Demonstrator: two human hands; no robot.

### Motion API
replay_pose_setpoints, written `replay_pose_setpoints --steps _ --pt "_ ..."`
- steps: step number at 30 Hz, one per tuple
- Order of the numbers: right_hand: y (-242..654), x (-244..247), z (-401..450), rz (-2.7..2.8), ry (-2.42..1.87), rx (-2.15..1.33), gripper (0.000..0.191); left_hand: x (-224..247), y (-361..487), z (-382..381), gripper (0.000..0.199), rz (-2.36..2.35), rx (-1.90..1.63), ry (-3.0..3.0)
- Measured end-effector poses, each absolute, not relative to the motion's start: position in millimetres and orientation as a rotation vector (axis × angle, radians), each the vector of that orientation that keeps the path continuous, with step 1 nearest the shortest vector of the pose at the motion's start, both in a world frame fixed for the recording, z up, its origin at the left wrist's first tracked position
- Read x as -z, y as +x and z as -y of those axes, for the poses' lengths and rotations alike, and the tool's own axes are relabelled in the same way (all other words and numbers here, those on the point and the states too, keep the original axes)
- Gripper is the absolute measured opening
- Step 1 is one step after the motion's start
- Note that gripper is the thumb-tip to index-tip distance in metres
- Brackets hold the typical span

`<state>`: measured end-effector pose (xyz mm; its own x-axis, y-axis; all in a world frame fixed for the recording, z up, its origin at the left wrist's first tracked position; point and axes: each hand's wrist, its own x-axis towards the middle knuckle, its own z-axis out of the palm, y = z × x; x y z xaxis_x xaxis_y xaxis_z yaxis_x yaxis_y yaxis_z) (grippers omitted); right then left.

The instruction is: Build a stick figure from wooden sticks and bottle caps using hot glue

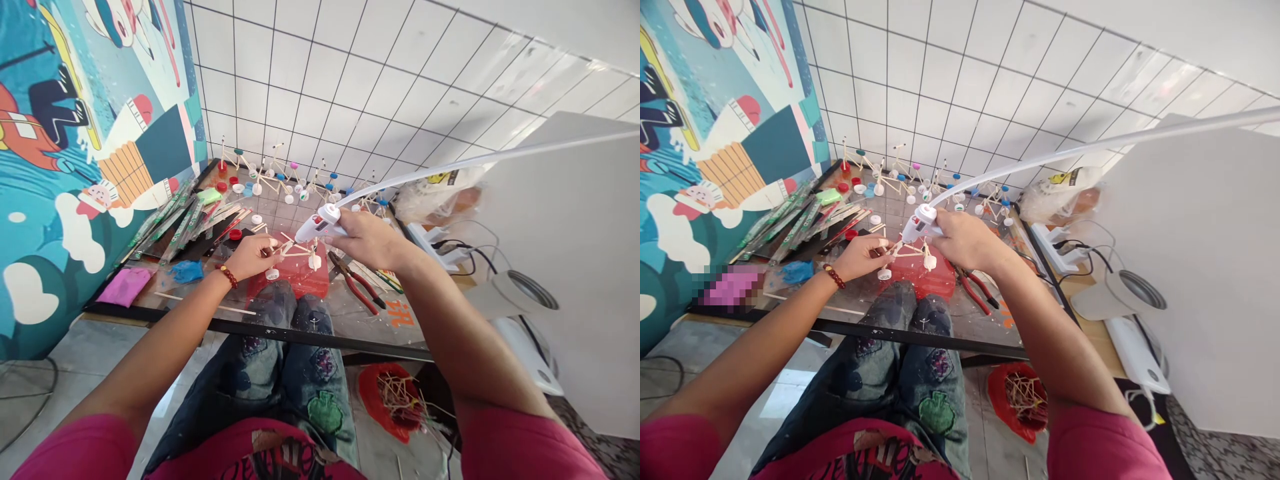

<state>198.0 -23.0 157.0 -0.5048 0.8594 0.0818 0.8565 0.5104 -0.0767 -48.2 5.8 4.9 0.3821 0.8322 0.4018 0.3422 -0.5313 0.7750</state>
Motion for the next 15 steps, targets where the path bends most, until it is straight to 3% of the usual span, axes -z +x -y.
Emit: replay_pose_setpoints --steps 7,15 --pt "193.2 -155.1 21.0 2.57 -1.584 -0.001 0.024 -6.3 -47.5 -4.8 0.023 -1.014 -1.065 2.037" --pt "198.4 -162.5 17.2 2.521 -1.574 -0.267 0.023 -3.9 -48.0 -6.0 0.022 -0.991 -1.087 2.044"
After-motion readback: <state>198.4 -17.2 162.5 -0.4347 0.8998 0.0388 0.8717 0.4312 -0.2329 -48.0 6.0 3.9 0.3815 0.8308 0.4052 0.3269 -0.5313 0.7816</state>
